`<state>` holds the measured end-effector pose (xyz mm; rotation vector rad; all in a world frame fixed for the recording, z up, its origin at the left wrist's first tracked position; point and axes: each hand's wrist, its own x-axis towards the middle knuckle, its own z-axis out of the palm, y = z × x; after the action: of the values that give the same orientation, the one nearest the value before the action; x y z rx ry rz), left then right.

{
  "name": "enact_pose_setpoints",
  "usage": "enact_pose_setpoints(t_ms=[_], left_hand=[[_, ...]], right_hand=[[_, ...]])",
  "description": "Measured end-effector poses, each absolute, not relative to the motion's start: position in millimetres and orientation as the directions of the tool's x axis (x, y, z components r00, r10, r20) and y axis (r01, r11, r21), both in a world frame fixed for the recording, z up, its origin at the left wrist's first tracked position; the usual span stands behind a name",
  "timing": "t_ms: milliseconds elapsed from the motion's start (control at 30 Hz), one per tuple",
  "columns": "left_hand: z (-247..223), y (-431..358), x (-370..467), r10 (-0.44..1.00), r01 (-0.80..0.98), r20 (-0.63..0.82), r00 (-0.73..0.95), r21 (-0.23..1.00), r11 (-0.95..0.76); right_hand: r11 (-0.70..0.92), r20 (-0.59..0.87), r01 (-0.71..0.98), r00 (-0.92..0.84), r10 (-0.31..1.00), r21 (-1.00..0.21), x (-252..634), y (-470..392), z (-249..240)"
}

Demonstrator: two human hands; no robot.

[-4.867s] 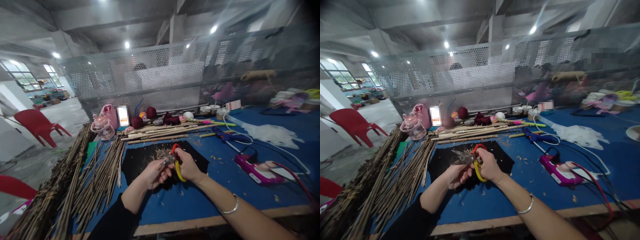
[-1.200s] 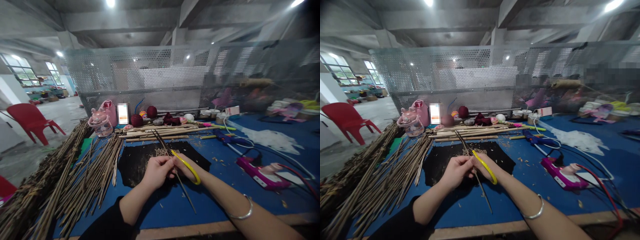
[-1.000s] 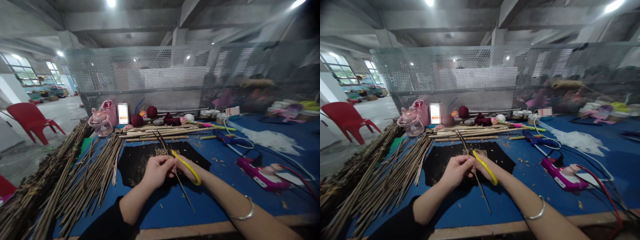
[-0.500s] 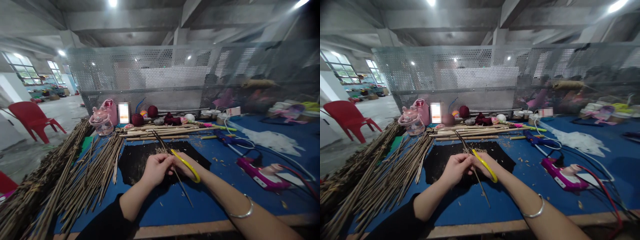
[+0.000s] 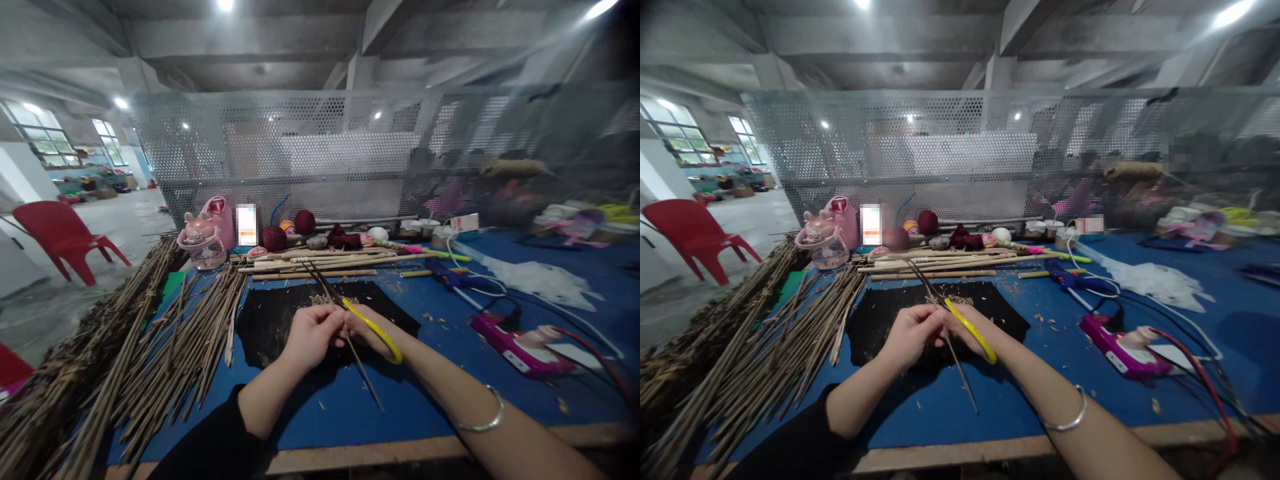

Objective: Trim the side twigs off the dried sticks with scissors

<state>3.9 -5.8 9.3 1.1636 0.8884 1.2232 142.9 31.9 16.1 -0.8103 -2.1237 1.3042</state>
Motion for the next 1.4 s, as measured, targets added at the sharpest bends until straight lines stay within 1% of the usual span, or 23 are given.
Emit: enact_pose_setpoints(t_ms=[167,233,333,433,533,633,767,900,1000,1133,1233,1400], left_hand=[[11.0,-6.7,2.8,0.985,-0.234,0.083,0.153,0.971,-0.046],[11.8,-7.2,2.8,0.986,-0.25,0.077,0.151,0.968,-0.038],[12.3,-7.6,3.0,0.986,-0.263,0.068,0.154,0.964,-0.025],[11.6,-7.2,2.8,0.986,-0.252,0.066,0.154,0.967,-0.025],[10.9,-6.5,2.6,0.986,-0.249,0.068,0.151,0.968,-0.028],[11.4,-6.1,2.3,0.986,-0.25,0.07,0.153,0.968,-0.03],[12.2,-5.9,1.4,0.986,-0.253,0.077,0.147,0.967,-0.038],[12.1,-6.1,1.3,0.989,-0.278,0.074,0.128,0.96,-0.036],[13.0,-6.7,1.9,0.992,-0.287,0.061,0.112,0.958,-0.026],[15.1,-7.4,2.1,0.993,-0.281,0.054,0.108,0.959,-0.021],[15.6,-7.3,1.8,0.993,-0.284,0.05,0.111,0.959,-0.017],[12.7,-5.2,0.9,0.992,-0.3,0.073,0.1,0.953,-0.04]], right_hand=[[0.335,0.073,0.255,-0.688,0.722,-0.907,143.4,33.3,13.3],[0.371,0.114,0.231,-0.695,0.71,-0.9,144.8,34.5,11.2],[0.465,0.202,0.183,-0.723,0.66,-0.866,147.0,36.2,8.5],[0.516,0.216,0.188,-0.752,0.623,-0.836,148.1,37.5,7.3],[0.494,0.201,0.2,-0.738,0.644,-0.846,147.4,37.2,8.4],[0.437,0.18,0.199,-0.709,0.682,-0.877,146.0,35.7,11.6],[0.397,0.14,0.217,-0.702,0.698,-0.892,144.8,34.3,14.1],[0.427,0.169,0.21,-0.701,0.693,-0.88,144.5,34.3,11.9],[0.485,0.215,0.18,-0.73,0.649,-0.856,145.5,34.9,11.4],[0.539,0.233,0.189,-0.75,0.619,-0.821,146.6,35.3,14.5],[0.514,0.218,0.206,-0.731,0.647,-0.833,145.7,34.7,17.2],[0.448,0.149,0.259,-0.707,0.692,-0.855,145.0,35.8,16.8]])
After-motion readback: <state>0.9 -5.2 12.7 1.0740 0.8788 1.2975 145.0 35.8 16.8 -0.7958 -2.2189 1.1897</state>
